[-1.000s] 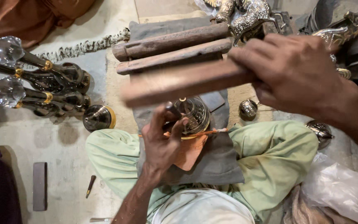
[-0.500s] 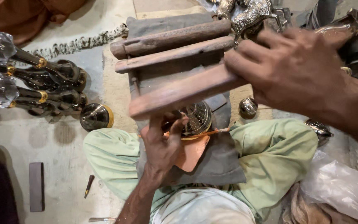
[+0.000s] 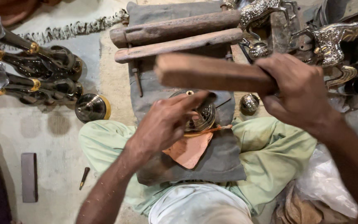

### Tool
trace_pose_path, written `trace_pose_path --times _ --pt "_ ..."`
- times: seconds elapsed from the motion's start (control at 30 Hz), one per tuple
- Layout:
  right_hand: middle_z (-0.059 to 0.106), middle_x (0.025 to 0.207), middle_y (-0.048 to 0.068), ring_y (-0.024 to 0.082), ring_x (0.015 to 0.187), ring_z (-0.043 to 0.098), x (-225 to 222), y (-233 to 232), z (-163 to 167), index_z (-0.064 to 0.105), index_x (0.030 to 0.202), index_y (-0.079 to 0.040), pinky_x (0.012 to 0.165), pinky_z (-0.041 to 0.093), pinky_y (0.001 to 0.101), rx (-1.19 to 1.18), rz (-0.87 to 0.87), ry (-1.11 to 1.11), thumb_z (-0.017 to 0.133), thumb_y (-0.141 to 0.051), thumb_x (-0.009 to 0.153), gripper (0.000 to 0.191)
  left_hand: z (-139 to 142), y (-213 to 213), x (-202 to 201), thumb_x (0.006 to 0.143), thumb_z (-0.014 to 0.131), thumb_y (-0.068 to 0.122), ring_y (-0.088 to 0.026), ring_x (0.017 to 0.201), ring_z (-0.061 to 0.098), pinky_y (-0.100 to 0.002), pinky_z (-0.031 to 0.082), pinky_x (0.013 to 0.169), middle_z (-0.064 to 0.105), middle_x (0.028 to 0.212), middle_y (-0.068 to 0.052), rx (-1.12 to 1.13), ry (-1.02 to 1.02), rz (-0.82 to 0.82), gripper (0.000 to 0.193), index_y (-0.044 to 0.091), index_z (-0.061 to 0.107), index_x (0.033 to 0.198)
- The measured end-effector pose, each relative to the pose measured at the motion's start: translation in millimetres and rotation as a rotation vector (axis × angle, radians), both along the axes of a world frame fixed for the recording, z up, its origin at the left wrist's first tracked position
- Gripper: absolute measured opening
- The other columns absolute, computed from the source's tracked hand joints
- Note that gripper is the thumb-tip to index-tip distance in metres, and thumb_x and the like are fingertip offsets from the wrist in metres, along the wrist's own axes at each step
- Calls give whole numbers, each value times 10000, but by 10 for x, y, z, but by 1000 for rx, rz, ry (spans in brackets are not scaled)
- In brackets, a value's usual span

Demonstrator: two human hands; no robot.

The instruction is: The person sits on the floor holding a small brass ornamental object against a cushioned lap board and repeatedly strikes it with a wooden mallet, rotating the piece between strikes to shape its surface. They occasionally reposition the object and the punch tool while continuing to hammer.

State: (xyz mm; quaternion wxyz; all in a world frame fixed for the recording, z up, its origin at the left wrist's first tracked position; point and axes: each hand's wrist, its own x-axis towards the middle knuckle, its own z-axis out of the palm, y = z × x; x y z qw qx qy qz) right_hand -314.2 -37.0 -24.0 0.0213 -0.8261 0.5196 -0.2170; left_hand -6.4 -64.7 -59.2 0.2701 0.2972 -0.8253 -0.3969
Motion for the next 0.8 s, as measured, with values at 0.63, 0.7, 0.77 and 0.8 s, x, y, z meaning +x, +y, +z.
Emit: trace_pose_path --times 0.63,0.7,0.77,0.8 --pt "677 1001 196 352 859 693 71 -158 293 595 1191 9 764 585 472 68 109 209 735 -33 657 553 -261 354 -3 912 628 -117 -243 946 774 -335 626 816 720 1043 -134 139 225 377 458 42 561 1336" --pt "693 1028 189 359 895 700 210 -271 492 617 1186 10 779 580 477 65 141 371 748 -50 596 608 -347 415 -47 911 655 -91 -216 926 785 -320 626 801 733 1006 -115 166 274 457 437 42 560 1316" --pt "701 1052 179 352 928 702 334 -361 598 638 1198 -7 791 576 472 56 158 456 769 -71 606 609 -416 451 -89 945 713 -55 -190 860 793 -316 627 775 740 935 -90 211 303 524 346 60 583 1244" --pt "704 1063 172 344 941 704 382 -393 614 645 1205 -15 792 574 469 68 158 480 776 -81 619 605 -438 473 -98 947 706 -53 -188 866 789 -314 625 778 740 940 -88 221 325 527 365 57 573 1268"
